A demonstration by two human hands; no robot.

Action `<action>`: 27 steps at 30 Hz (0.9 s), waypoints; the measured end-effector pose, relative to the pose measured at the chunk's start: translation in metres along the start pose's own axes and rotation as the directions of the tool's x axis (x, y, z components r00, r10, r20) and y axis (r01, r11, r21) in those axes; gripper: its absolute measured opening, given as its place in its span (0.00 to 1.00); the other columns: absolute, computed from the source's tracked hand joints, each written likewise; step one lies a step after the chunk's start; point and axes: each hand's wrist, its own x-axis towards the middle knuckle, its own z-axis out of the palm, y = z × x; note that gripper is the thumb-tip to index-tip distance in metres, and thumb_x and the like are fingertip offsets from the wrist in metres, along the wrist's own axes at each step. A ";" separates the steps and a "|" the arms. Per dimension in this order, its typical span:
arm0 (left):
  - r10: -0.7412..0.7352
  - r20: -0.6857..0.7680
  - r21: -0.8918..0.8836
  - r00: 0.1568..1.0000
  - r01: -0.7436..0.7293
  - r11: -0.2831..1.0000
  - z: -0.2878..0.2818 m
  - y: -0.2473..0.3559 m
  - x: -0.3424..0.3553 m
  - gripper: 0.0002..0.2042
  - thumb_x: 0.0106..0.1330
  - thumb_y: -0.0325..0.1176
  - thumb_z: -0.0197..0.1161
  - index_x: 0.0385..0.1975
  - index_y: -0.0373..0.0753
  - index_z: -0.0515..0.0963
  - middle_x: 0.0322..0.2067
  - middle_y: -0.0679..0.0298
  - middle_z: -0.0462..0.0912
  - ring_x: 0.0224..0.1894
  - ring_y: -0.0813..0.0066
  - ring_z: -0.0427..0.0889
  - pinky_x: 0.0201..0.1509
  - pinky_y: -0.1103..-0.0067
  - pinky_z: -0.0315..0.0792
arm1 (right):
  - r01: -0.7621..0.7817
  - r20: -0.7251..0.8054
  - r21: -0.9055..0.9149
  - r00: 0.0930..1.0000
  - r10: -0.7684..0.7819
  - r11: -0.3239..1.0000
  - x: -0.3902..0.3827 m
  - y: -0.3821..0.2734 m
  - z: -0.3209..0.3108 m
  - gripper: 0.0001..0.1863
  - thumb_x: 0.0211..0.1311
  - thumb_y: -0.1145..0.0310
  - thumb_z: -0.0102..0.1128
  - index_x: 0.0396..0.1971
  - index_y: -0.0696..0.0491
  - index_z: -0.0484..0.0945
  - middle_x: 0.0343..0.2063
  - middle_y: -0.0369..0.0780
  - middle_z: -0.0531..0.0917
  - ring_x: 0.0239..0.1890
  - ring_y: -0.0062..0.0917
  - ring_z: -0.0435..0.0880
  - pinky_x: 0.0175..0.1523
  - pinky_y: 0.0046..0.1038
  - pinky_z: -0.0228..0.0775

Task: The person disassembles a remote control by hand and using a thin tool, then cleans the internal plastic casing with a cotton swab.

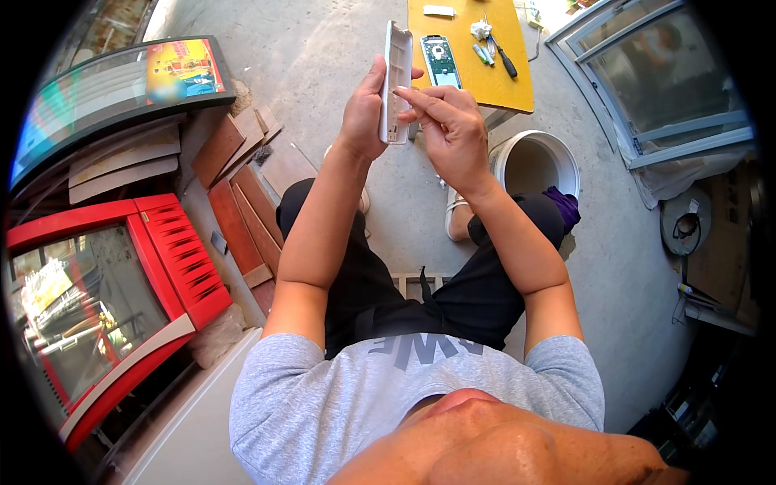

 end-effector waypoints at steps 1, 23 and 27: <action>0.005 -0.011 0.018 1.000 -0.005 1.000 0.000 -0.001 0.000 0.29 0.82 0.56 0.35 0.51 0.36 0.77 0.39 0.65 0.80 0.34 0.79 0.77 0.32 0.83 0.73 | 0.003 0.003 -0.004 1.000 -0.003 1.000 0.000 0.000 -0.001 0.21 0.56 0.80 0.63 0.47 0.42 0.89 0.37 0.33 0.87 0.40 0.31 0.81 0.48 0.30 0.74; 0.035 -0.139 0.194 0.990 -0.007 0.981 -0.004 -0.008 0.003 0.30 0.81 0.58 0.35 0.53 0.36 0.76 0.31 0.64 0.79 0.30 0.79 0.77 0.36 0.83 0.75 | 0.044 0.024 -0.184 0.999 -0.041 0.982 -0.001 -0.008 -0.005 0.19 0.54 0.78 0.64 0.43 0.41 0.90 0.32 0.29 0.85 0.37 0.29 0.80 0.41 0.28 0.74; 0.055 -0.179 0.214 0.982 -0.015 0.977 0.004 -0.007 -0.001 0.30 0.79 0.61 0.40 0.48 0.37 0.77 0.29 0.68 0.75 0.29 0.82 0.74 0.35 0.84 0.71 | 0.055 0.024 -0.199 0.998 -0.052 0.978 -0.003 -0.007 -0.002 0.18 0.54 0.78 0.65 0.41 0.41 0.90 0.30 0.29 0.84 0.35 0.28 0.79 0.39 0.28 0.73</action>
